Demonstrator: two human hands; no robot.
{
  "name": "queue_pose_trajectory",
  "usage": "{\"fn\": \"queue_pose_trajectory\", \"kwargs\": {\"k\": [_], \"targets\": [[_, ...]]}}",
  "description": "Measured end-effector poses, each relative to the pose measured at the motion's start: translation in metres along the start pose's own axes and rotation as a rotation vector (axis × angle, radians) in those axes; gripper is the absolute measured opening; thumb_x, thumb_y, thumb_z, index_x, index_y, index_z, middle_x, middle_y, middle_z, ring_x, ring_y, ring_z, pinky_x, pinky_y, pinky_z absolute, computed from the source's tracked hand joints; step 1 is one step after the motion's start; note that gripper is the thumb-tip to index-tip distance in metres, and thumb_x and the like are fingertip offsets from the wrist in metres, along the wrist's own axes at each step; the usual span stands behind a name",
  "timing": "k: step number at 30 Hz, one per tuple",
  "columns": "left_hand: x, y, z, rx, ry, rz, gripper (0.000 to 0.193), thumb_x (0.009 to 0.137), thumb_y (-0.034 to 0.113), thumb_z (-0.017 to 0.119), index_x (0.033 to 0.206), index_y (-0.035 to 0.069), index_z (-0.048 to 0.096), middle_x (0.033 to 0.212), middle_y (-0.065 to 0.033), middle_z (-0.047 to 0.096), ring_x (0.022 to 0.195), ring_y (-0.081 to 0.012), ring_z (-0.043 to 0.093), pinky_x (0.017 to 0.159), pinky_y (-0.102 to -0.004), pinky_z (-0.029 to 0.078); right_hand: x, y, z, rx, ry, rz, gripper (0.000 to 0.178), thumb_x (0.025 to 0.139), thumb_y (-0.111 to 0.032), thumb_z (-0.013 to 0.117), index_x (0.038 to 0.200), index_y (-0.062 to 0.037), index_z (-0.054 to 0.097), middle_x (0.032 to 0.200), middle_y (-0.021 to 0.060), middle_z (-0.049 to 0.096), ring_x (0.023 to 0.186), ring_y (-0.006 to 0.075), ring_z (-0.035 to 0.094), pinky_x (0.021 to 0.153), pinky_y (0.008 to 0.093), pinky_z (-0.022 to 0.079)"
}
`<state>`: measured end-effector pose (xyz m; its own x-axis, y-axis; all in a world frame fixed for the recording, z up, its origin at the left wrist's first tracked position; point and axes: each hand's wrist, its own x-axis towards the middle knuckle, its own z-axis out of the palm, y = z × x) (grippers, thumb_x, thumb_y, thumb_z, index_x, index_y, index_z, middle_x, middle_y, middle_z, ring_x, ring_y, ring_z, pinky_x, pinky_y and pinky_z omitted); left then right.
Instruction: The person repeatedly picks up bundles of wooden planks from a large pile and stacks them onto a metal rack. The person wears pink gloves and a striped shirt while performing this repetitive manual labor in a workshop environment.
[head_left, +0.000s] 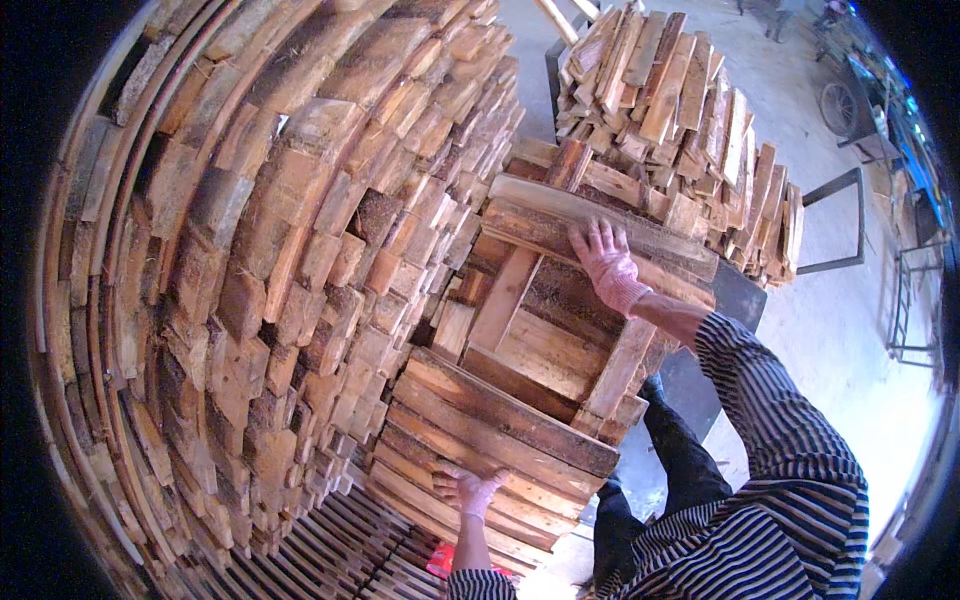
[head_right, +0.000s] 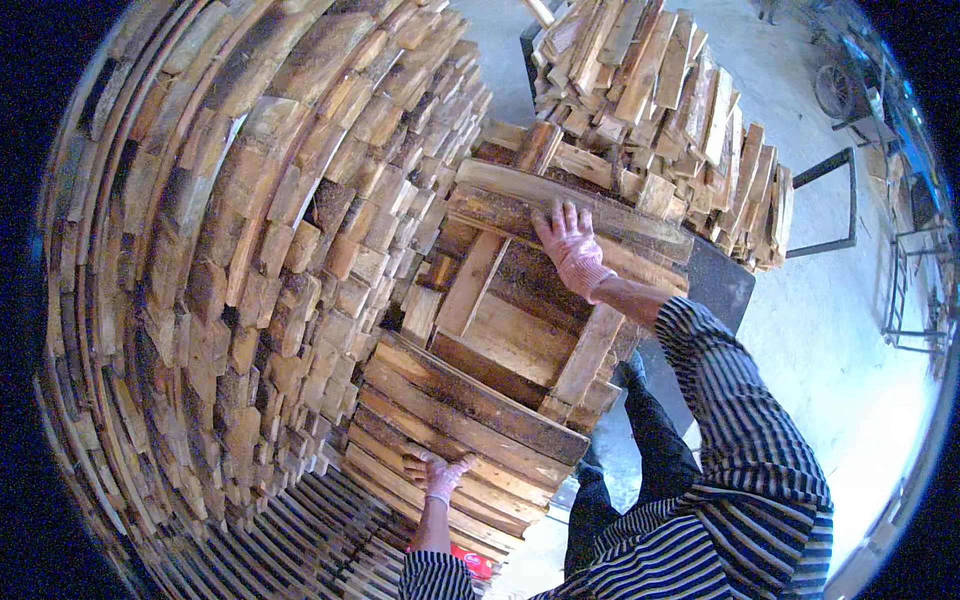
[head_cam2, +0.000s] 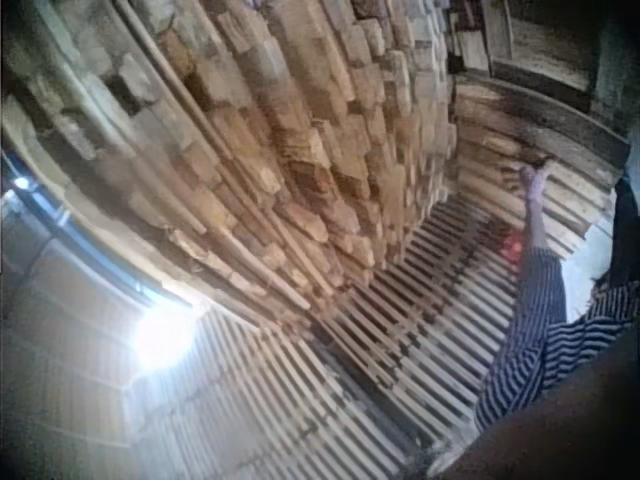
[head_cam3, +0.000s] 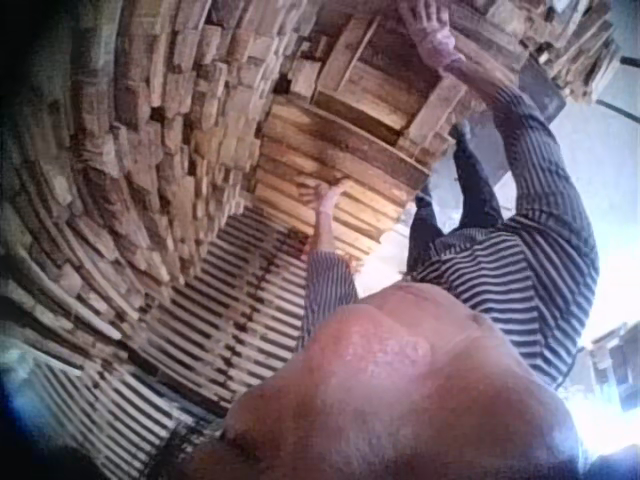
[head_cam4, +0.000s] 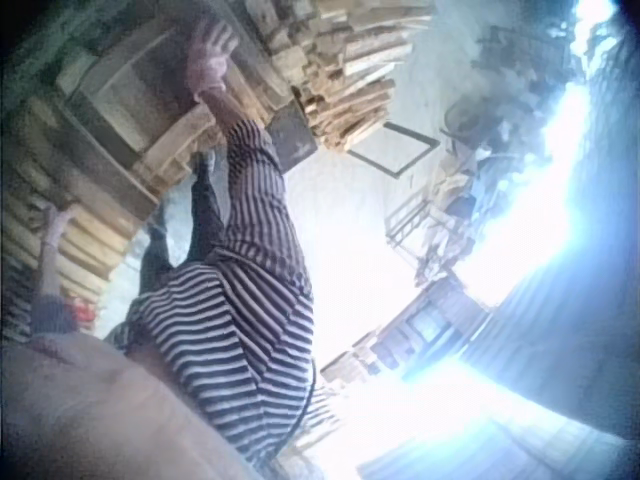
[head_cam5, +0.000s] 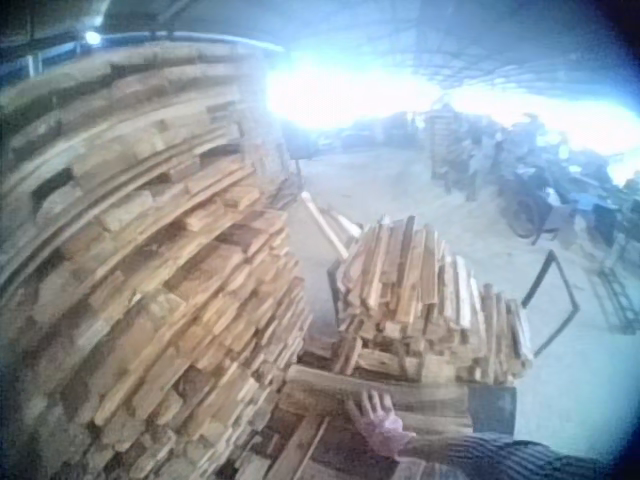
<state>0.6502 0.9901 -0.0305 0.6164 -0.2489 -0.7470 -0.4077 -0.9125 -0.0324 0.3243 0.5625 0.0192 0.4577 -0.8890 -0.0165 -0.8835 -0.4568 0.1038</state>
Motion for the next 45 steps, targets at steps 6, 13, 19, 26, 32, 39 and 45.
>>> {"fn": "queue_pose_trajectory", "kwargs": {"k": [6, 13, 19, 26, 32, 39, 45], "targets": [[-0.014, 0.009, -0.007, 0.012, -0.005, -0.019, 0.163, 0.047, 0.061, 0.096, 0.153, 0.003, -0.014, 0.158, -0.0345, -0.008, 0.146, -0.0525, -0.001, 0.117, -0.0636, 0.009, -0.023, -0.006, -0.021, 0.419, -0.246, -0.048, 0.097, 0.076, -0.029, 0.081, 0.157, -0.0342, 0.028, 0.131, 0.0208, 0.052, 0.116, 0.041, 0.059, 0.088, 0.0514, 0.055], [-0.02, 0.01, -0.006, -0.096, 0.054, 0.145, 0.105, 0.062, 0.05, 0.095, 0.132, -0.014, 0.051, 0.116, -0.0256, 0.067, 0.109, -0.0299, 0.064, 0.095, -0.0386, 0.051, -0.065, -0.093, -0.033, 0.581, -0.256, 0.038, 0.092, 0.082, -0.03, 0.076, 0.159, -0.0339, 0.026, 0.112, 0.0157, 0.056, 0.103, 0.0349, 0.064, 0.079, 0.052, 0.055], [0.011, -0.027, 0.007, -0.343, -0.217, 0.173, 0.132, 0.055, 0.058, 0.095, 0.142, -0.012, 0.026, 0.131, -0.0325, 0.042, 0.124, -0.0397, 0.043, 0.102, -0.0485, 0.038, -0.097, -0.175, -0.034, 0.584, -0.481, -0.22, 0.092, 0.088, -0.067, 0.061, 0.161, -0.0277, 0.022, 0.143, 0.0296, 0.045, 0.117, 0.0431, 0.058, 0.093, 0.0552, 0.051], [0.004, 0.006, 0.002, -0.043, -0.06, 0.037, 0.172, 0.045, 0.07, 0.093, 0.154, -0.006, -0.016, 0.159, -0.0417, -0.009, 0.149, -0.0565, -0.002, 0.119, -0.0647, 0.009, -0.058, -0.144, -0.009, 0.927, -0.764, -0.222, 0.095, 0.091, -0.063, 0.061, 0.156, -0.0074, 0.02, 0.127, 0.0319, 0.059, 0.115, 0.0472, 0.062, 0.093, 0.053, 0.051], [-0.047, 0.039, -0.023, 0.148, 0.106, -0.081, 0.148, 0.049, 0.062, 0.095, 0.151, -0.007, 0.012, 0.153, -0.0334, 0.019, 0.141, -0.0442, 0.025, 0.113, -0.0548, 0.029, -0.08, -0.165, -0.029, 0.867, -0.845, -0.113, 0.103, 0.084, -0.057, 0.071, 0.16, -0.0147, 0.018, 0.147, 0.0227, 0.049, 0.13, 0.0397, 0.054, 0.104, 0.0516, 0.045], [-0.035, 0.03, -0.025, -0.264, -0.172, 0.018, 0.094, 0.062, 0.044, 0.097, 0.127, -0.01, 0.056, 0.12, -0.0183, 0.065, 0.104, -0.0232, 0.06, 0.094, -0.0391, 0.051, -0.074, -0.169, -0.005, 1.147, -0.757, -0.028, 0.094, 0.09, -0.058, 0.065, 0.157, -0.0089, 0.022, 0.137, 0.0228, 0.058, 0.123, 0.0429, 0.058, 0.098, 0.0493, 0.049], [-0.015, 0.018, -0.004, 0.168, 0.061, -0.131, 0.171, 0.045, 0.069, 0.093, 0.155, -0.003, -0.018, 0.159, -0.0405, -0.007, 0.15, -0.0534, -0.004, 0.12, -0.0636, 0.005, -0.078, -0.172, 0.01, 1.08, -0.673, -0.096, 0.089, 0.089, -0.06, 0.064, 0.152, -0.008, 0.029, 0.133, 0.0271, 0.059, 0.123, 0.0435, 0.058, 0.1, 0.0513, 0.049]]}}
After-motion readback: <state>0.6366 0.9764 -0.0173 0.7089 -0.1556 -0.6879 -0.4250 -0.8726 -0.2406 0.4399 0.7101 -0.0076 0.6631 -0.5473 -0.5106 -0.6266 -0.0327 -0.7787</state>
